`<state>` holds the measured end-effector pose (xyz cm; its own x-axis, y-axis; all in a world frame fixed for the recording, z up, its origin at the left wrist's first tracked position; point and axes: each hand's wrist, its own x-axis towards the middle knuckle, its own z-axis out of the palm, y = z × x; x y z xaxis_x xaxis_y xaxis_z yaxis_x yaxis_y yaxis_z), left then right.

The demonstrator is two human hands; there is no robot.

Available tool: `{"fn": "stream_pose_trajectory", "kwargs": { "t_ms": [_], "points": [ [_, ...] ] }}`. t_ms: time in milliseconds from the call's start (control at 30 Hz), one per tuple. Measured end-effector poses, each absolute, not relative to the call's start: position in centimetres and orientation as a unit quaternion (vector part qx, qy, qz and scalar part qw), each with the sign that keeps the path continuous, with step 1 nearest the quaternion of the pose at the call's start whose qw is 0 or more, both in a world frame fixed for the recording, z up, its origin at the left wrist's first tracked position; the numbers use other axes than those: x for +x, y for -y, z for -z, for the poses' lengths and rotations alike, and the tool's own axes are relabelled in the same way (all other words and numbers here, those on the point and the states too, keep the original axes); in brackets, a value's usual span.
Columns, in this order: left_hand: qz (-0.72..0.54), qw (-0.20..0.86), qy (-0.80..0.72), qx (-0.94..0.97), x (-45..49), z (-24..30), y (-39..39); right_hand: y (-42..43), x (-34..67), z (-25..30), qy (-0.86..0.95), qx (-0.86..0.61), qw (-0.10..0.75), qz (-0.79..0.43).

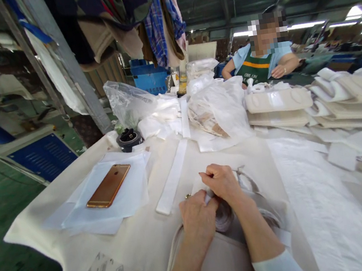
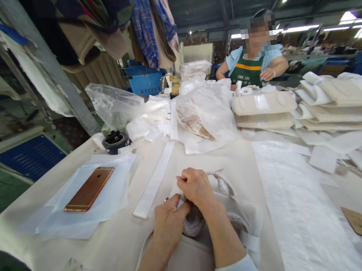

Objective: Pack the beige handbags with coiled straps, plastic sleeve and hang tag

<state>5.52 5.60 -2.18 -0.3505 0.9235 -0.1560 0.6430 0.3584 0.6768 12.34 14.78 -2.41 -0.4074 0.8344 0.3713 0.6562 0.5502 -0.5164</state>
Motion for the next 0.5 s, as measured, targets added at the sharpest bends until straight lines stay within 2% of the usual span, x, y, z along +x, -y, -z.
{"fn": "stream_pose_trajectory", "kwargs": {
  "t_ms": [233,500],
  "points": [
    [-0.123,0.175,-0.783,0.584,5.5,1.8,-4.9,-14.8,12.2,2.7,0.825,-0.461,0.299,-0.132],
    [-0.114,0.128,-0.798,0.577,5.2,2.8,-4.2,-14.9,12.0,3.0,0.827,-0.469,0.288,-0.116]
  ]
}}
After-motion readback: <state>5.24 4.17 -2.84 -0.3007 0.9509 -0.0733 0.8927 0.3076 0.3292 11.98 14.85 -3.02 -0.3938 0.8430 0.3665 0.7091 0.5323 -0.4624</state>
